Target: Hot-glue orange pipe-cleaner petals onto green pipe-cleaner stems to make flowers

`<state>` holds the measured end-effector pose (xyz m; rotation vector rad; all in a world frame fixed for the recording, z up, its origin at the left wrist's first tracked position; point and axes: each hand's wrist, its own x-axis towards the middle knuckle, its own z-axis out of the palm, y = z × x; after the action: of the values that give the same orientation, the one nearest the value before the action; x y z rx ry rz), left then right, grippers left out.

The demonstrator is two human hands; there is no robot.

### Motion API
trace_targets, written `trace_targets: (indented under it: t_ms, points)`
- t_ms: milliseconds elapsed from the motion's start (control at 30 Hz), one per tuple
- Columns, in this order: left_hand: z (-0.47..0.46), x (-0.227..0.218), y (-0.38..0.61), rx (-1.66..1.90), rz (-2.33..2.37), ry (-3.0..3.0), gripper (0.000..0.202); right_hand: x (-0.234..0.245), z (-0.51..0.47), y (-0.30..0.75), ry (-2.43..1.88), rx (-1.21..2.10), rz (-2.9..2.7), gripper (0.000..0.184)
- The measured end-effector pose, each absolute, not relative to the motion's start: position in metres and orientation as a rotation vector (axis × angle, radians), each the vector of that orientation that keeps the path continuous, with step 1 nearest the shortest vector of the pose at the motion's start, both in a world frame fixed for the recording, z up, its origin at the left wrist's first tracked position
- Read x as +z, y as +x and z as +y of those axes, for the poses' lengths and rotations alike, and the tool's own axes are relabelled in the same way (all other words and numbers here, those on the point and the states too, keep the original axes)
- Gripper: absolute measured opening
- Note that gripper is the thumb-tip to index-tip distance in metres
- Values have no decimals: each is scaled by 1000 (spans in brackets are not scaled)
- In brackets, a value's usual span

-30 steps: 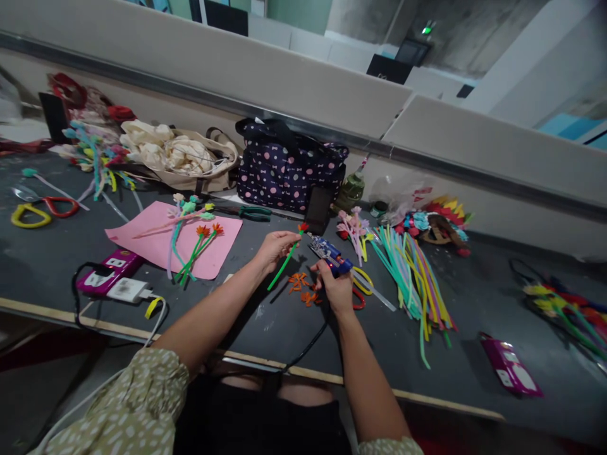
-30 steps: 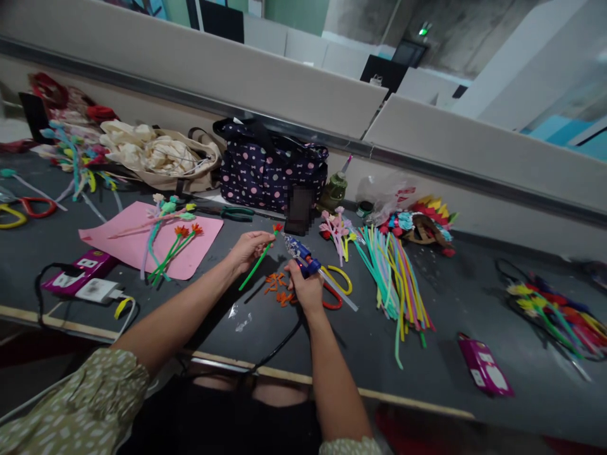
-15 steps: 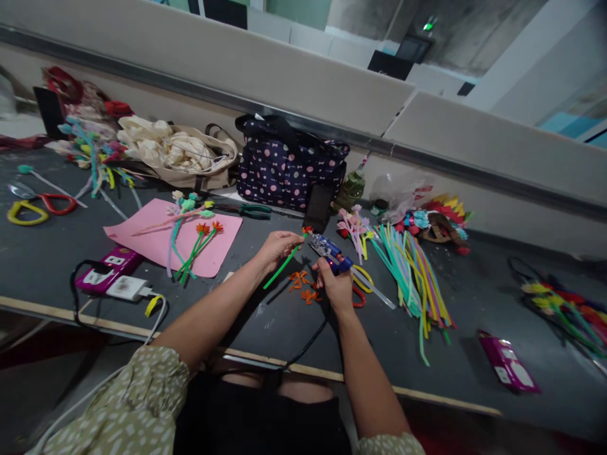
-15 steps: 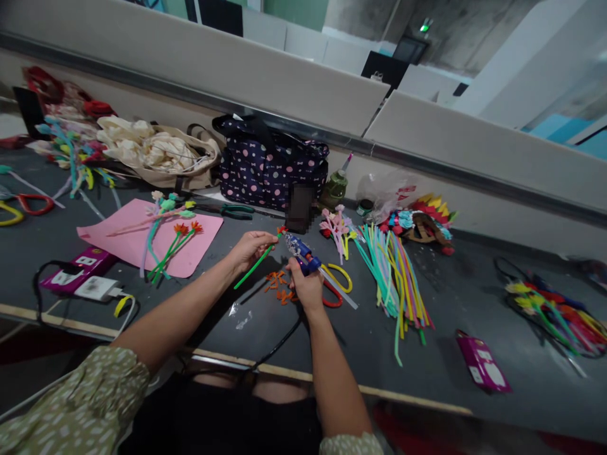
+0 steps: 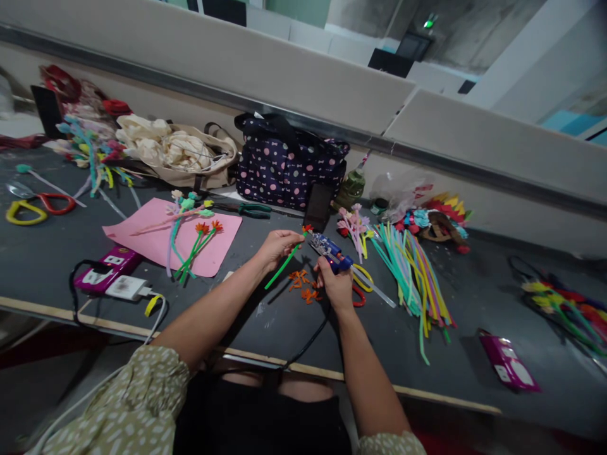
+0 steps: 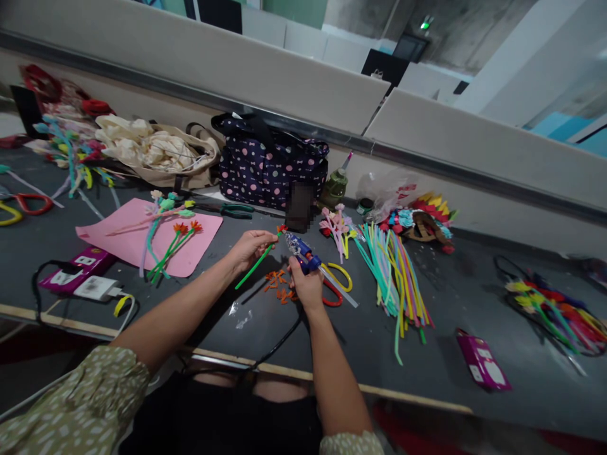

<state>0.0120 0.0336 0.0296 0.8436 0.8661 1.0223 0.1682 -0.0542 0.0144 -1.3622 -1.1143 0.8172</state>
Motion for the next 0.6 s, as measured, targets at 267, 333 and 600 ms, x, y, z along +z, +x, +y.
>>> trace_targets:
  t_ms: [267, 333, 600]
  points:
    - [32, 32, 11, 1013, 847, 848, 28, 7, -53, 171, -1394, 812, -1109, 42]
    - [33, 31, 11, 1014, 848, 857, 28, 6, -52, 172, -1404, 809, -1100, 42]
    - [33, 31, 10, 1020, 864, 873, 28, 8, -53, 171, -1412, 812, -1082, 43]
